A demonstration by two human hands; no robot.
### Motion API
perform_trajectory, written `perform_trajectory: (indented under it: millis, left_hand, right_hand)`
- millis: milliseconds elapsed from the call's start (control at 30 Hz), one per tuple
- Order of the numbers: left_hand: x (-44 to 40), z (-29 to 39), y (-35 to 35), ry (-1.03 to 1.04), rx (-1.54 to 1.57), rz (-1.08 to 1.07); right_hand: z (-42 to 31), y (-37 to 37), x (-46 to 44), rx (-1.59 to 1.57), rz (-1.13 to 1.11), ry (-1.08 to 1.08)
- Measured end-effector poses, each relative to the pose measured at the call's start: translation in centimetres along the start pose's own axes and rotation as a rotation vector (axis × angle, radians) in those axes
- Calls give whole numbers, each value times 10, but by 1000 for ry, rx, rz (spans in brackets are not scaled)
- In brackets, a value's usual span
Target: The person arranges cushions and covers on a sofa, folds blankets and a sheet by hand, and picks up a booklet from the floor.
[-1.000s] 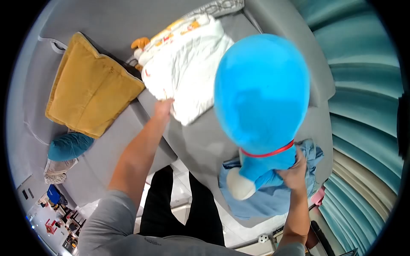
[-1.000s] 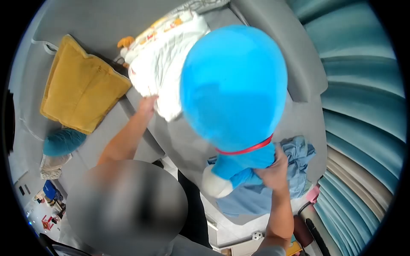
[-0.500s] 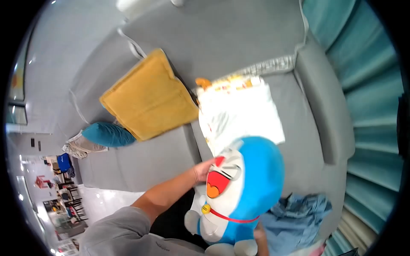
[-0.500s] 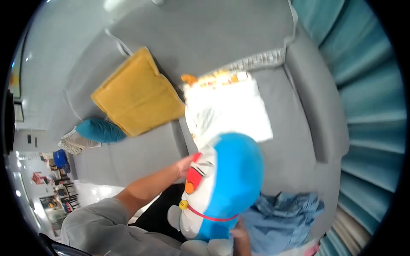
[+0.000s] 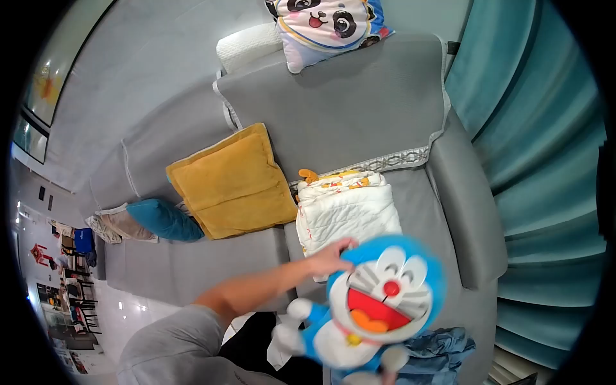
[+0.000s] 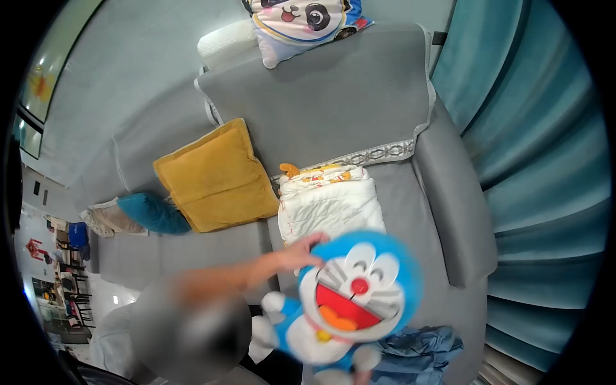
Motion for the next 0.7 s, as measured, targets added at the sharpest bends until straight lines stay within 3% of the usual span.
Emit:
perform_trajectory:
  millis: [67,133,167,200,233,300,333,400,467,500,567,700]
  left_hand:
    - [-50,55,-12,285,-131,39]
    - [-97,115,-26,383,-257,172]
    - [-126,143,-34,629,-202,211]
    - [-148,169,-38,691,-201,220]
    - [-165,195,-39,715,-230,242]
    - [-199,208,-42,736,-193,303]
    - [-222,196,-47,719,-183,289]
    - [-257,150,-73,458,-771,435]
    - [-269,114,-59,421,-909,338]
    - [-276,98,-48,397,-1055,247]
    - [-300,77,-38,428,-1071,150]
    - [-351,50,-33,485,-1125,20]
  right_hand:
    - [-59,-4,-17,16,6,-133]
    - [-122,0,-37,38,28,-266]
    - [-156,5,-49,59,45,-342]
    - [-186,12,-60,88,73,-402]
    - [-213,19,-71,118,137,-445]
    - [-228,16,-62,86,519,-302]
    - [-211,10,-68,80,539,-289]
    - [-195,27,-79,334,431,-583]
    - [-113,6,-94,534,433,-576]
    - [-83,9,-66,897,523,-556]
    - [-15,-18,-27,1008,559,-646]
    - [101,-105,44,1241,751,-602]
Point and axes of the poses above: each hand's wrist, its own x-axis away from the middle knuckle, its own y-axis out of the palm, z = x × y, the point moved 10 cm from there along -x, towards the middle knuckle, and after that the axes turned 15 degrees about y, right-handed, at the moved point
